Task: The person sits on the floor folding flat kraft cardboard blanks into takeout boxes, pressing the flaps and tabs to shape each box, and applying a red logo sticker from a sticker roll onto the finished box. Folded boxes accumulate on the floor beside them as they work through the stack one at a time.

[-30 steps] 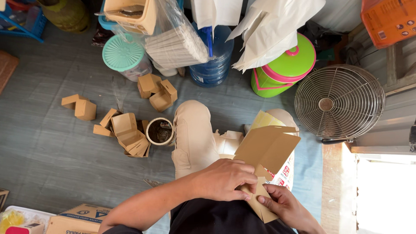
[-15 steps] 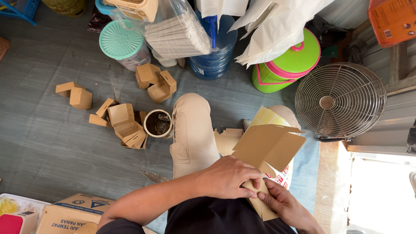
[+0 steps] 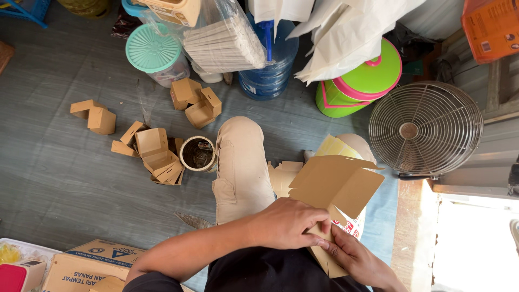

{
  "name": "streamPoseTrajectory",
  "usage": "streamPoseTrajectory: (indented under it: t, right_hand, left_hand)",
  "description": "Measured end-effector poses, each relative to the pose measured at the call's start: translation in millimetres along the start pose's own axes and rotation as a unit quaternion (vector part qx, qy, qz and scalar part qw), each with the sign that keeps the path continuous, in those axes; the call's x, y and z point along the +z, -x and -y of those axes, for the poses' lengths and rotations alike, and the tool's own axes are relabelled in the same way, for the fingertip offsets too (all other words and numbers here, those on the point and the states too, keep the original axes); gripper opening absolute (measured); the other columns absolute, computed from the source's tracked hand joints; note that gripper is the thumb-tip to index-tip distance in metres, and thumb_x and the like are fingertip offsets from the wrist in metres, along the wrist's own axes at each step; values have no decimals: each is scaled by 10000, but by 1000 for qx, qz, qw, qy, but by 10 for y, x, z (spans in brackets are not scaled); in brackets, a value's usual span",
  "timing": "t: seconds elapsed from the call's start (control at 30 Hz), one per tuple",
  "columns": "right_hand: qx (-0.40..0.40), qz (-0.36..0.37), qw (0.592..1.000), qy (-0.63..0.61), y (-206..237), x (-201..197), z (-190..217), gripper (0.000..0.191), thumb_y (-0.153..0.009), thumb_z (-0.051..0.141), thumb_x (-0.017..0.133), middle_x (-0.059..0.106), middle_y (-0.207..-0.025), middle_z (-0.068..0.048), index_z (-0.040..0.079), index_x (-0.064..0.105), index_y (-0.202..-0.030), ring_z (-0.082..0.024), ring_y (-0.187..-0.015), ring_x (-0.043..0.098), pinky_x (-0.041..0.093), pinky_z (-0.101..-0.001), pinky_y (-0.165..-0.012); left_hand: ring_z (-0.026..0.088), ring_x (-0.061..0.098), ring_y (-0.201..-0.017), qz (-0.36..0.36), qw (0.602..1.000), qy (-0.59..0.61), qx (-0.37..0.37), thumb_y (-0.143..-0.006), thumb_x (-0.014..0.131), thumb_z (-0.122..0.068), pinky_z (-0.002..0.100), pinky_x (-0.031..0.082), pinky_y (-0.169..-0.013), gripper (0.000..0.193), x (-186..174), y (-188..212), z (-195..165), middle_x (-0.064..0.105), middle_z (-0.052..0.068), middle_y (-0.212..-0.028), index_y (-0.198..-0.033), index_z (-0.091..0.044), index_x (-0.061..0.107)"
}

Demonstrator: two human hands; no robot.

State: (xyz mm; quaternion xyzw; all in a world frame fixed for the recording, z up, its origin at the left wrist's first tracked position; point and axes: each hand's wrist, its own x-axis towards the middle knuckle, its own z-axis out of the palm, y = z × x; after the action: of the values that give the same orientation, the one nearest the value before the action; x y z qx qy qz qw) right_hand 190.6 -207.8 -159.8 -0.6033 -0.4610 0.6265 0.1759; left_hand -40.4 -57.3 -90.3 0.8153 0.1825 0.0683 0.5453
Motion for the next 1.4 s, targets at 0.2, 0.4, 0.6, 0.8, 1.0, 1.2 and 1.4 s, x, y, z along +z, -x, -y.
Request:
streamPoseTrajectory:
  t: [0.2,0.4,0.6,0.8,1.0,1.2,1.4]
  right_hand:
    - [13,-41,979,-201,-70,-46,-69,451,-1020,203,512,686,-1201,-92,51,517,-1445,-148,-1099,602,494,-346,-963]
    - [-159,-81,894,-411,-169,-76,55,495,-1012,129,499,578,-1390,-99,32,389,-1486,-210,-1289,546,453,-414,-1055]
    - [-192,-17,888,-417,-181,-127,215,463,-1068,103,512,550,-1429,-164,-46,416,-1495,-254,-1336,515,413,-429,-1114]
    - [-306,7,902,-304,-346,-42,683,620,-1072,310,551,484,-1541,-148,-41,362,-1548,-234,-1449,462,353,-407,-1201]
    - [-399,-61,881,248,-388,79,1109,682,-792,366,813,621,-1337,-126,30,573,-1335,-297,-1286,555,432,-433,-1069]
    - [-197,-88,950,225,-663,295,923,175,-969,181,733,668,-848,-91,22,670,-933,-220,-783,640,528,-365,-707]
    - [-67,-14,998,6,-770,409,593,208,-999,188,612,638,-756,18,-1,695,-1027,-47,-689,524,472,-274,-587]
  left_hand:
    - [293,617,-1150,-156,979,-82,102,-921,754,-439,452,494,-997,561,148,61,134,609,92,-1224,-1358,-147,558]
    - [417,305,-1549,-236,936,-139,221,-642,900,-564,660,266,-1267,1249,275,-116,217,306,176,-1619,-1616,-169,226]
    - [375,333,-1511,-227,928,-94,280,-643,959,-453,543,327,-1252,1367,180,-61,432,273,176,-1652,-1677,-247,89]
    - [335,330,-1546,-229,937,181,194,-775,897,-512,483,298,-1285,1361,245,-8,642,295,133,-1662,-1661,-202,-88]
    - [299,432,-1415,-191,682,694,127,-1021,642,-612,456,399,-1158,973,420,76,1184,357,159,-1580,-1656,-67,148]
    - [302,131,-1568,-228,806,546,-21,-1019,497,-671,465,188,-1251,936,432,201,1348,142,150,-1701,-1639,-57,159]
    - [368,56,-1645,-285,958,-7,17,-1015,502,-596,545,84,-1301,878,278,607,1101,84,215,-1753,-1667,-92,198]
